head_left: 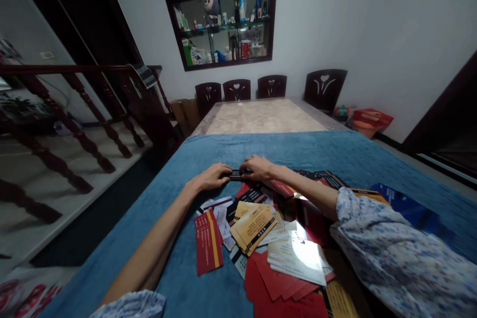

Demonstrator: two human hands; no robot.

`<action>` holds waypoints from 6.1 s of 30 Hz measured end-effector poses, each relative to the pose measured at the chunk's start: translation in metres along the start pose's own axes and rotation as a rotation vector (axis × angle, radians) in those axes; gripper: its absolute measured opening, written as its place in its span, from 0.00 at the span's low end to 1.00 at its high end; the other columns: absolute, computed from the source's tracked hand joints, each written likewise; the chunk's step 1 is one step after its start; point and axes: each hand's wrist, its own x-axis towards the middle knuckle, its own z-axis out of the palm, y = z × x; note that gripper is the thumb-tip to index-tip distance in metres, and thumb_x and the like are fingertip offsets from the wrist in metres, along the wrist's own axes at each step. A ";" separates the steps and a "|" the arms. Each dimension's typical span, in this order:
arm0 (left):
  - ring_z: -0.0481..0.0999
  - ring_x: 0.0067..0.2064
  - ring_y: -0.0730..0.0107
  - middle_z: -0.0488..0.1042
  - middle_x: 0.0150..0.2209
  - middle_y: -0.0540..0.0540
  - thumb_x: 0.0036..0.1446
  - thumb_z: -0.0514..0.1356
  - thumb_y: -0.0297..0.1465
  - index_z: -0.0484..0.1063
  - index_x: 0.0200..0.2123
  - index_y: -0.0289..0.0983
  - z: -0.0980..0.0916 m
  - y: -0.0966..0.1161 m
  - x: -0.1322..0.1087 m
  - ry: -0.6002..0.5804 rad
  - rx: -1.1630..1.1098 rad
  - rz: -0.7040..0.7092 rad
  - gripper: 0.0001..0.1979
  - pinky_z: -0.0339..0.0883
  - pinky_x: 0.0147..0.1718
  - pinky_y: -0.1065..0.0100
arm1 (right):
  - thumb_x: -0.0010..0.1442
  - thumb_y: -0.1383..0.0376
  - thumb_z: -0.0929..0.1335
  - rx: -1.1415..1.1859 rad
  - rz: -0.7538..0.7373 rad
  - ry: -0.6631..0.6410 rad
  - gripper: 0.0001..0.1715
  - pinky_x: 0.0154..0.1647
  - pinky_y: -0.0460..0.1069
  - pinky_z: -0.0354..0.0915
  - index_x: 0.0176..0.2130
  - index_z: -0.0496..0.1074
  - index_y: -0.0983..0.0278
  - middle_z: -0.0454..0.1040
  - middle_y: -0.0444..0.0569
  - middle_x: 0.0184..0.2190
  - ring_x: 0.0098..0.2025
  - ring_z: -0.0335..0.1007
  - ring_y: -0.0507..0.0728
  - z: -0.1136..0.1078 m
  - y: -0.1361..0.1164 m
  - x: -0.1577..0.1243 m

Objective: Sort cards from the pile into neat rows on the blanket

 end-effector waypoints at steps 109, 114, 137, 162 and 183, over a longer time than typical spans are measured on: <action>0.70 0.58 0.50 0.72 0.56 0.38 0.49 0.60 0.28 0.76 0.52 0.34 0.017 -0.122 0.134 0.125 0.005 -0.430 0.24 0.60 0.60 0.59 | 0.63 0.54 0.63 0.195 0.387 0.108 0.27 0.56 0.67 0.62 0.59 0.69 0.58 0.62 0.58 0.62 0.63 0.55 0.71 0.013 0.079 0.102; 0.70 0.57 0.48 0.72 0.55 0.36 0.46 0.58 0.25 0.76 0.49 0.35 0.025 -0.119 0.141 0.150 0.026 -0.498 0.24 0.63 0.58 0.56 | 0.64 0.55 0.62 0.181 0.404 0.125 0.28 0.56 0.67 0.62 0.60 0.67 0.60 0.62 0.61 0.61 0.62 0.56 0.71 0.017 0.077 0.102; 0.71 0.57 0.52 0.73 0.54 0.35 0.50 0.57 0.23 0.74 0.52 0.31 0.008 -0.069 0.062 0.243 -0.042 -0.438 0.23 0.60 0.62 0.57 | 0.59 0.65 0.64 0.139 0.191 0.253 0.25 0.50 0.58 0.62 0.56 0.71 0.59 0.73 0.53 0.54 0.57 0.61 0.68 0.001 0.039 0.045; 0.72 0.44 0.61 0.76 0.38 0.43 0.59 0.56 0.33 0.80 0.35 0.37 0.013 0.048 -0.073 0.173 -0.064 -0.417 0.12 0.64 0.51 0.58 | 0.63 0.53 0.67 0.187 -0.113 0.008 0.16 0.50 0.57 0.61 0.45 0.79 0.55 0.81 0.51 0.43 0.54 0.68 0.65 0.000 -0.070 -0.023; 0.75 0.46 0.62 0.79 0.44 0.44 0.58 0.58 0.30 0.77 0.45 0.39 0.024 0.050 -0.077 0.344 -0.201 -0.425 0.13 0.68 0.51 0.59 | 0.62 0.57 0.67 0.409 0.132 0.137 0.14 0.38 0.47 0.61 0.44 0.78 0.59 0.81 0.48 0.41 0.43 0.75 0.58 0.015 -0.071 -0.020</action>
